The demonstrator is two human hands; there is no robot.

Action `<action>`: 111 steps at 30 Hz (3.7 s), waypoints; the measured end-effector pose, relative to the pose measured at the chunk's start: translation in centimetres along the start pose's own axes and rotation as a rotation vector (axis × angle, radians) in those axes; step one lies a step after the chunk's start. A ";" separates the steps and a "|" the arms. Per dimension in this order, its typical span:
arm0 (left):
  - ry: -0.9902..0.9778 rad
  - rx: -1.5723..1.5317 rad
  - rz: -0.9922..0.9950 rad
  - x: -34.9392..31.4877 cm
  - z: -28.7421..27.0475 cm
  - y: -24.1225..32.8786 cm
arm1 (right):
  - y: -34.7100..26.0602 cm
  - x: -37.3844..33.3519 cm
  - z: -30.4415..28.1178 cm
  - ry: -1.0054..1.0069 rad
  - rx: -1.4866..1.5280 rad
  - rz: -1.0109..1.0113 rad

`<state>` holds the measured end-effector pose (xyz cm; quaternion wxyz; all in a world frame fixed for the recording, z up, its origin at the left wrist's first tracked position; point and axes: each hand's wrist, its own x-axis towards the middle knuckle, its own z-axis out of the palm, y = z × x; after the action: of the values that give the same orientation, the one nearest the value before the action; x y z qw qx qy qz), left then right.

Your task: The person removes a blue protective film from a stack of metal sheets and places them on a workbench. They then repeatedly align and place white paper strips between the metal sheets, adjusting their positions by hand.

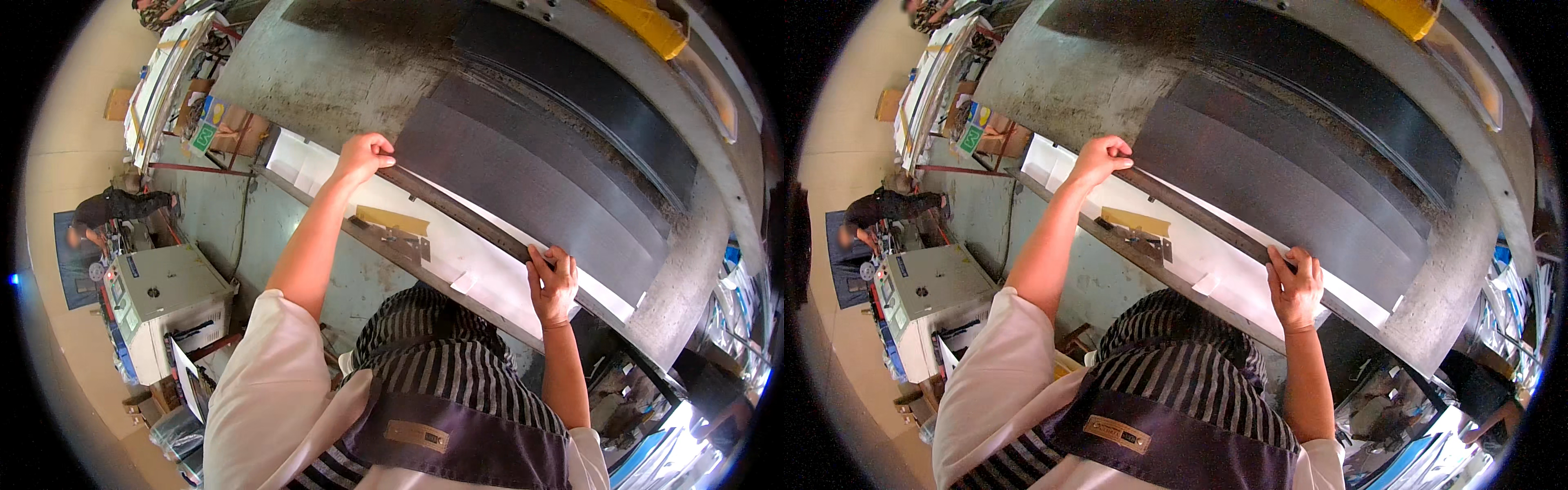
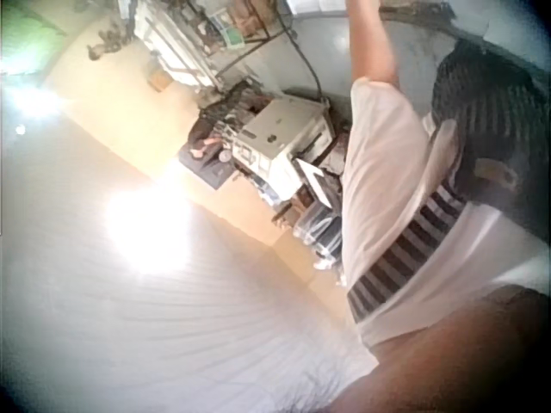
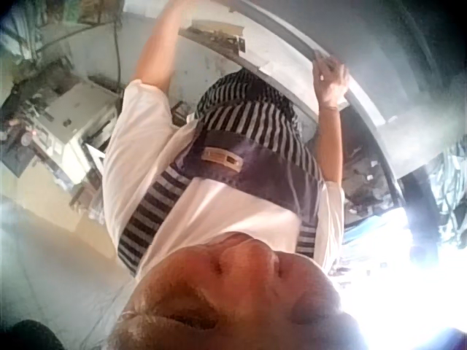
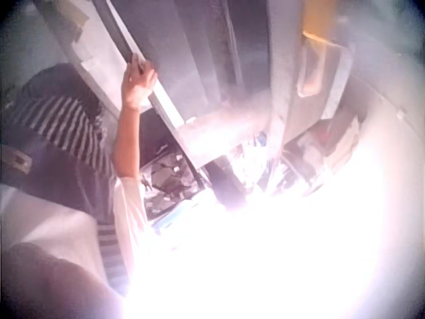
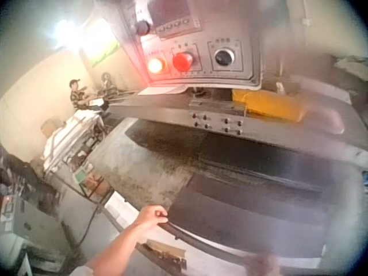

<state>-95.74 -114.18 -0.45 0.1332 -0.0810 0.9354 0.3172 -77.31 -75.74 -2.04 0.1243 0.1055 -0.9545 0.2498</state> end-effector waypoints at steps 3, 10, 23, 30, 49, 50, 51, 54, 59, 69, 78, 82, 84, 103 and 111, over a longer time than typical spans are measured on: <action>0.471 0.088 0.297 -1.7 3.0 3.7 | -0.2 0.3 -0.1 0.010 0.001 -0.002; 0.259 0.277 1.000 -4.4 14.0 13.0 | -0.3 0.2 0.0 0.001 0.004 -0.010; 0.146 0.420 0.961 -3.8 14.1 13.8 | 11.2 -1.7 -6.5 0.219 -0.269 0.261; 0.119 0.368 0.963 -3.6 13.9 13.3 | 13.2 -3.0 -6.4 0.041 -0.369 0.333; 0.053 0.296 0.986 0.3 8.3 7.9 | 14.5 -4.2 -6.2 0.011 -0.380 0.370; 0.071 0.257 0.968 0.5 8.2 8.0 | 14.4 -4.1 -6.5 0.026 -0.371 0.358; 0.089 0.217 0.950 0.5 8.1 8.2 | 14.4 -3.9 -6.7 0.041 -0.363 0.346; 0.074 -0.178 0.758 1.4 7.9 8.0 | 15.2 -4.0 -6.3 0.089 -0.266 0.341; -0.209 -0.573 0.444 3.2 4.7 7.3 | 17.3 -4.1 -8.3 0.150 0.271 0.475; -0.403 0.548 0.912 -2.8 4.8 10.8 | 10.9 -5.6 -14.3 -0.274 -0.173 0.353; -0.374 0.516 0.979 0.0 5.3 12.5 | 14.0 -6.3 -13.9 -0.172 -0.093 0.397; -0.367 0.551 0.923 0.1 5.6 13.7 | 15.2 -5.4 -14.4 -0.160 -0.101 0.393; -0.349 0.540 0.909 0.0 5.5 15.0 | 15.8 -4.4 -14.5 -0.074 -0.037 0.402; 0.194 0.486 1.119 10.5 16.6 28.3 | 27.6 12.5 -12.0 0.594 -0.057 0.916; 0.425 0.252 1.436 -3.4 10.7 23.4 | 17.3 -1.3 -16.5 0.611 0.766 0.947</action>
<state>-95.89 -89.02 5.75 -0.2810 0.5044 0.7930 0.1943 -77.61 -52.51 3.71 0.2193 -0.3622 -0.6642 0.6160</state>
